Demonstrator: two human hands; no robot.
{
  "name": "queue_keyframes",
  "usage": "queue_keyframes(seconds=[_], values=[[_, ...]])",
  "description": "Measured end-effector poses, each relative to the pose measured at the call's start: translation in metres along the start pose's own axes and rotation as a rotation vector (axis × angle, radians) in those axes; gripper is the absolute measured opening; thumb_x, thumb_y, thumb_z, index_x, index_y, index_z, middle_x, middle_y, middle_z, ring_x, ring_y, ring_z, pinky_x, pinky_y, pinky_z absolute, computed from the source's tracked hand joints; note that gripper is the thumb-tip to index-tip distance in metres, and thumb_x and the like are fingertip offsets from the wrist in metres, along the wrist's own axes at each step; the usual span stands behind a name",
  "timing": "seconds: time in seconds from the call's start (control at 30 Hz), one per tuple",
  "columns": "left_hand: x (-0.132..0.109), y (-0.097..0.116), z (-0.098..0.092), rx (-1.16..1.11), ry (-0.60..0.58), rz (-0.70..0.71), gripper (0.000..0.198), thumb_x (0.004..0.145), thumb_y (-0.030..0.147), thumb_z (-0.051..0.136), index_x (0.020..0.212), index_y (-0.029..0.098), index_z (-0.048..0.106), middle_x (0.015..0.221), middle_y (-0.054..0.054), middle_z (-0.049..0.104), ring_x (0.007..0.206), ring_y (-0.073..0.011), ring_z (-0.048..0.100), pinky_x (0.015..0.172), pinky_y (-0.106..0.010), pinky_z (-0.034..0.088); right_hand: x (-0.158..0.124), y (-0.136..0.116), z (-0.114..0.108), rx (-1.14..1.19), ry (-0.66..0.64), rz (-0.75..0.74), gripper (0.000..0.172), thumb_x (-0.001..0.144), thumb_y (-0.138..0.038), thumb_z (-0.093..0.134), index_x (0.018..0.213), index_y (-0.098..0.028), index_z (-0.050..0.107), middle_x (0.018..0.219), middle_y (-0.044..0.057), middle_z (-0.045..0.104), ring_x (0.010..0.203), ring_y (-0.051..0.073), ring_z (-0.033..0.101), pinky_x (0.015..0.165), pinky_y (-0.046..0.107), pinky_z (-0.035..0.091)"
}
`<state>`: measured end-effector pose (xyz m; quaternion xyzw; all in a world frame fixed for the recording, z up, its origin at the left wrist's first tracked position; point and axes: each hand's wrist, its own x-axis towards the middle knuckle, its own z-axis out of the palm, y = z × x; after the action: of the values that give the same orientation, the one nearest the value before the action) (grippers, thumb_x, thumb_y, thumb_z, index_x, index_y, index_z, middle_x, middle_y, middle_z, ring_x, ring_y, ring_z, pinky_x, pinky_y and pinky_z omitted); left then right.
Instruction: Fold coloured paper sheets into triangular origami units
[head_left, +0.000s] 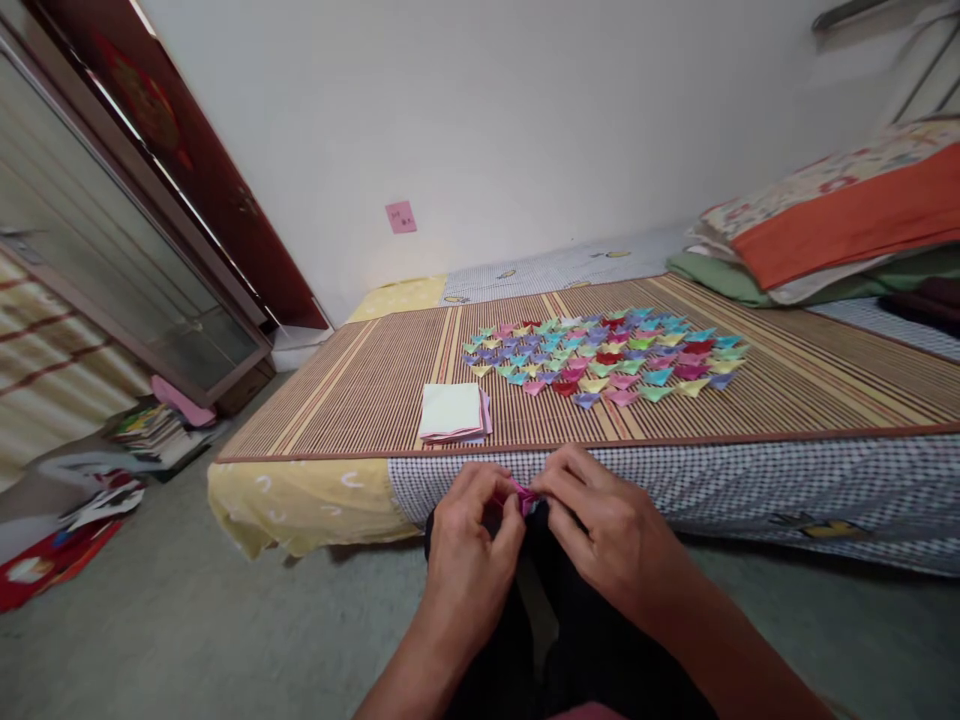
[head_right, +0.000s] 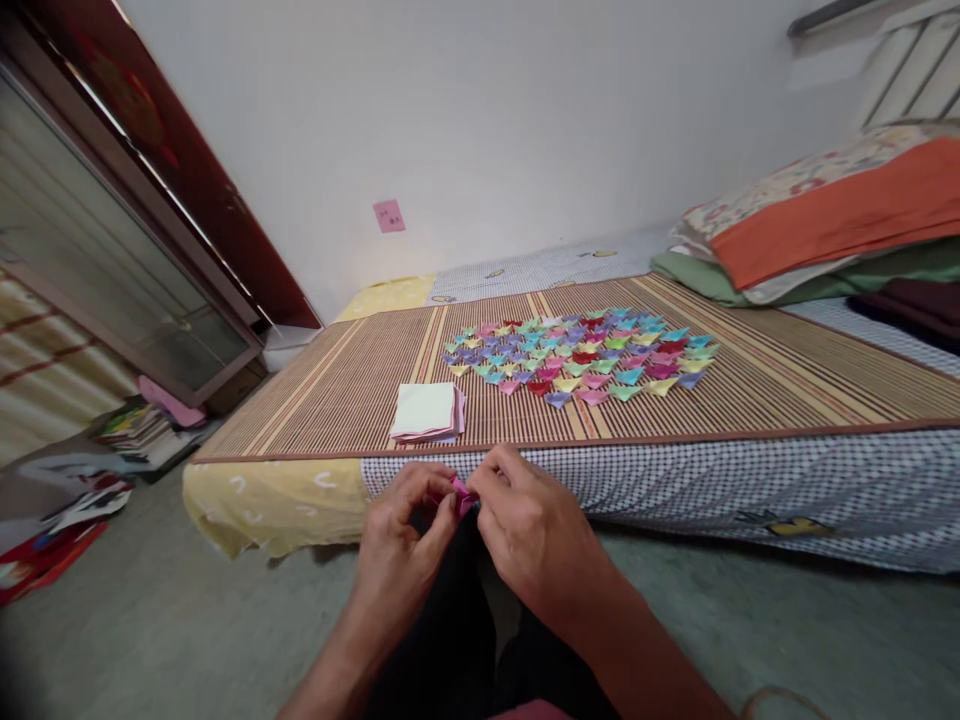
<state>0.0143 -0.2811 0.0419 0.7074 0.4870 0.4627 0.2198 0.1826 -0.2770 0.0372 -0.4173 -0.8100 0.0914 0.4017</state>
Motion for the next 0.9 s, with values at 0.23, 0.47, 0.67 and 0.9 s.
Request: queue_keyframes(seconds=[0.23,0.47,0.67,0.9], values=[[0.0031,-0.0033,0.0007,-0.141,-0.028,-0.126,0.016,0.092,0.014,0.06,0.078,0.021,0.064,0.086,-0.002,0.067,0.078,-0.0179,0.061,0.068,-0.027,0.043,-0.0004,0.0044,-0.0063,-0.067,-0.023,-0.117,0.023,0.097,-0.002,0.045,0.093,-0.017,0.062,0.097,0.01,0.061,0.087,0.024,0.063,0.077,0.038,0.054],[0.0012,-0.0047,0.0023,-0.174,-0.049,-0.097,0.017,0.092,0.012,0.059,0.077,0.02,0.063,0.088,-0.002,0.066,0.082,-0.0174,0.061,0.073,-0.027,0.045,0.0006,0.0004,-0.0048,-0.018,-0.056,-0.13,0.019,0.095,-0.002,0.051,0.09,-0.017,0.062,0.097,0.01,0.061,0.09,0.025,0.062,0.079,0.04,0.055],[-0.0003,-0.0075,0.0049,-0.265,-0.06,-0.145,0.013,0.093,0.016,0.061,0.081,0.019,0.066,0.091,-0.003,0.067,0.081,-0.0165,0.061,0.07,-0.026,0.046,-0.0015,0.0025,-0.0024,-0.029,-0.024,-0.077,0.019,0.095,0.0,0.051,0.092,-0.016,0.062,0.092,0.008,0.061,0.085,0.025,0.062,0.075,0.038,0.055],[-0.0013,-0.007,0.0062,-0.302,-0.091,-0.209,0.013,0.094,0.021,0.061,0.084,0.018,0.067,0.081,-0.002,0.064,0.073,-0.0154,0.057,0.067,-0.026,0.044,-0.0027,0.0039,-0.0072,0.05,-0.061,-0.041,0.019,0.097,-0.002,0.052,0.088,-0.018,0.058,0.089,0.006,0.06,0.081,0.022,0.06,0.074,0.034,0.052]])
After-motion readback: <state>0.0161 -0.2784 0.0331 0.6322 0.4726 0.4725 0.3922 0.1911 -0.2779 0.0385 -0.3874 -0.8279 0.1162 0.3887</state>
